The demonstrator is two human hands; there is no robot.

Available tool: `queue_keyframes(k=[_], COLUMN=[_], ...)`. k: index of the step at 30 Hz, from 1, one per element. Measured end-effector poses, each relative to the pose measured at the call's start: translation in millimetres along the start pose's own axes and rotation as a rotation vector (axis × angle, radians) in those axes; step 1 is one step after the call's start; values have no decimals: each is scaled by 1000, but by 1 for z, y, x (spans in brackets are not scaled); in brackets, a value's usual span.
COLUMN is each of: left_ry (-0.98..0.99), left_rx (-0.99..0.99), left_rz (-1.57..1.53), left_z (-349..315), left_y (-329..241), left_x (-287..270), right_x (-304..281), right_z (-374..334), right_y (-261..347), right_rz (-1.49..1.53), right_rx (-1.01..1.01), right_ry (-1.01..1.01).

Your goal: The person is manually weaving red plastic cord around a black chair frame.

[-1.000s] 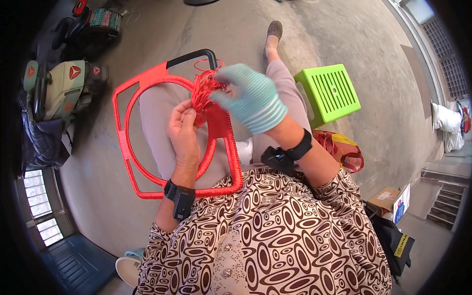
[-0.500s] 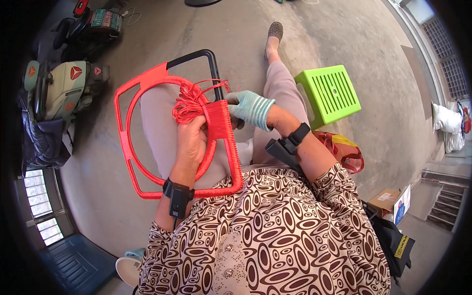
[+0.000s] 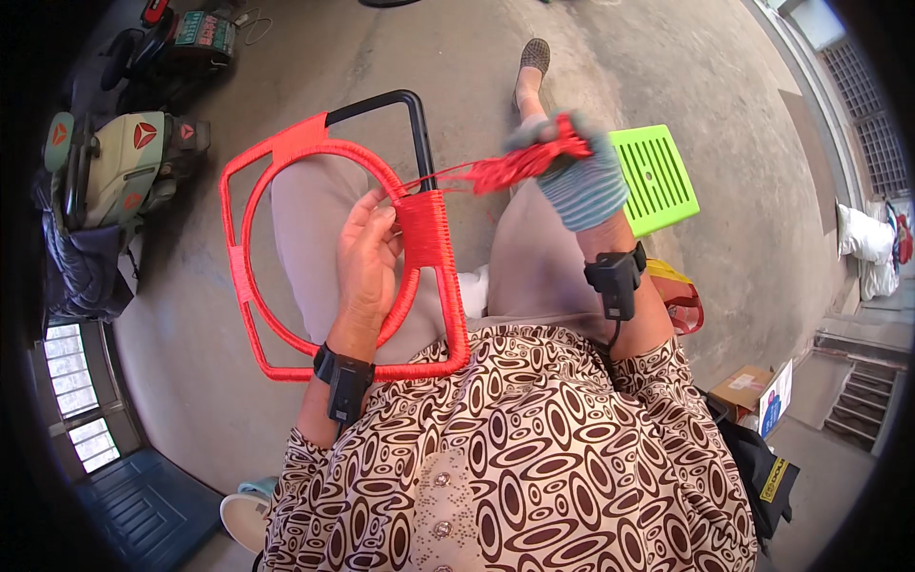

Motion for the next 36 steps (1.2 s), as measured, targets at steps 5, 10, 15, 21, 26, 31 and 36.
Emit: queue_keyframes(k=[5, 10, 15, 21, 26, 31, 36], left_ry=[-12, 49, 2, -35, -58, -81, -75], left_rx=[26, 35, 21, 7, -7, -7, 48], left_rz=[35, 14, -37, -26, -28, -13, -24], left_z=[0, 1, -1, -3, 0, 0, 1], left_y=[0, 7, 5, 4, 8, 7, 4], left_x=[-4, -7, -7, -9, -16, -12, -16], right_x=[60, 12, 4, -9, 0, 13, 14], right_z=[-6, 17, 17, 10, 4, -17, -22], right_y=[-12, 29, -14, 64, -11, -85, -95], right_rz=[-307, 76, 254, -412, -1387, -1394, -939], right_rx=[72, -93, 160, -23, 178, 379, 599], right_ry=[189, -61, 26, -207, -36, 165, -66])
Point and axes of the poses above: each hand's wrist, its own z-axis towards the middle knuckle, its own x-axis out of the palm, y = z × x, the point moved 10 cm from there along z, towards the middle knuckle, and after that the axes turned 1 degree about -y, right-handed, at the moved point
